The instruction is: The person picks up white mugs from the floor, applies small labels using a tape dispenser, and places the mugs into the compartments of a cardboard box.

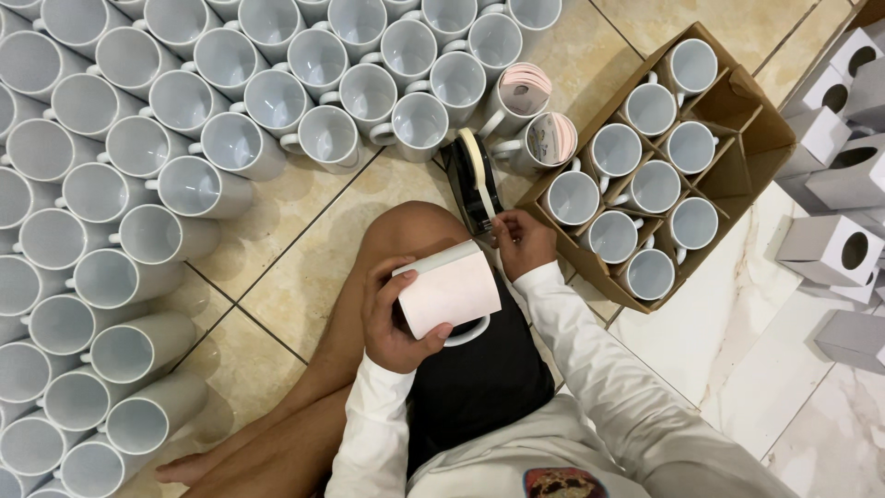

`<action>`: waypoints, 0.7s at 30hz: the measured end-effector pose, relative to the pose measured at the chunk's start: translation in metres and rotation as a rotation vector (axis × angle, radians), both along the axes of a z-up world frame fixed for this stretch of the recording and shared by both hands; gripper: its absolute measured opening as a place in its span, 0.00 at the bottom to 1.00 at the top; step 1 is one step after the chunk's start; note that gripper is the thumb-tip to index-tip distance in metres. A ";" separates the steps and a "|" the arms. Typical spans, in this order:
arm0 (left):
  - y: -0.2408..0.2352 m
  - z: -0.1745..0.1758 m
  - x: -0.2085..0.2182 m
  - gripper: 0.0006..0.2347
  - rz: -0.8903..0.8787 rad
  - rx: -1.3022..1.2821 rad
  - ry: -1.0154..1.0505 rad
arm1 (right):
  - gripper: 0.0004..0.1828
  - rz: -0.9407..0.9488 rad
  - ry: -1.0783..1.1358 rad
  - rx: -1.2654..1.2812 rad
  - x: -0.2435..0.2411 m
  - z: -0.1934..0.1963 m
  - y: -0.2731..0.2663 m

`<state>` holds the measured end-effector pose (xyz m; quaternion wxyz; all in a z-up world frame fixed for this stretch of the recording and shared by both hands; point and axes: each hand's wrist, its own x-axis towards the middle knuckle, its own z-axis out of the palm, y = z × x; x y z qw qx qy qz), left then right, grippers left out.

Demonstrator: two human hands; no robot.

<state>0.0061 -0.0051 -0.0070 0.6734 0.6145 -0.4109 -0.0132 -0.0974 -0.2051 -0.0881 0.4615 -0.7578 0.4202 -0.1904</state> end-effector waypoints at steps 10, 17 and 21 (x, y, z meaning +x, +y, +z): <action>0.000 0.005 -0.001 0.27 0.015 -0.010 0.008 | 0.09 -0.290 -0.215 0.398 -0.010 -0.040 0.016; 0.002 0.006 -0.003 0.27 0.023 -0.022 0.004 | 0.08 -0.091 0.251 0.050 -0.041 -0.108 -0.007; -0.003 0.006 0.002 0.25 0.031 -0.067 -0.026 | 0.05 -0.061 -0.151 0.157 -0.046 -0.056 0.007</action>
